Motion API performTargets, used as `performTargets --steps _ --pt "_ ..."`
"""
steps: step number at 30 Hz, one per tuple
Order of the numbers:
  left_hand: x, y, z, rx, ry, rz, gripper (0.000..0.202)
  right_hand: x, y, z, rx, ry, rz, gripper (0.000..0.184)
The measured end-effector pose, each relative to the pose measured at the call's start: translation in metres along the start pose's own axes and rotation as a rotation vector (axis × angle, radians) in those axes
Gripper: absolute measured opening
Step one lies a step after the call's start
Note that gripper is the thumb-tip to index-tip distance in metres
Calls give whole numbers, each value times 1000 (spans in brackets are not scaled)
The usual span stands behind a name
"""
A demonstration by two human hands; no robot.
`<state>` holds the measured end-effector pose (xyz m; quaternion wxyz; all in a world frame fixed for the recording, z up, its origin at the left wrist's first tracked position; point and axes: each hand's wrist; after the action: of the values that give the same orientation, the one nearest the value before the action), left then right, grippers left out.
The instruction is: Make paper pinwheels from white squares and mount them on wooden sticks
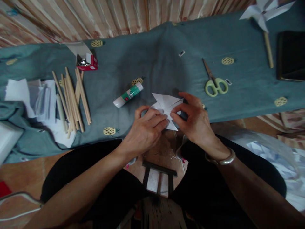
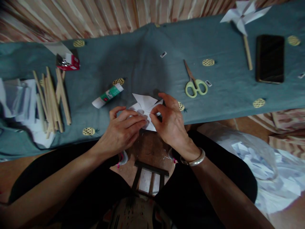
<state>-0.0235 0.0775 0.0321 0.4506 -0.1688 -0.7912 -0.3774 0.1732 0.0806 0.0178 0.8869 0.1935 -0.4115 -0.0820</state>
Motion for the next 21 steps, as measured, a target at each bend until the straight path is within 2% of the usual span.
performTargets --steps 13,21 --pt "-3 2 0 20 0 33 40 1 1 2 -40 22 35 5" --pt "-6 1 0 11 51 64 38 -1 2 1 -39 36 21 7"
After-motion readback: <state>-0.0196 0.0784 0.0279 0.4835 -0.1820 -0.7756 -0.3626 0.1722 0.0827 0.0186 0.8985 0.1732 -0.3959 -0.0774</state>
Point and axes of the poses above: each hand's wrist, its own y-axis towards the middle knuckle, its own x-axis out of the back of the hand, z = x × y, and after that the axes turned 11 degrees about -z, right-handed
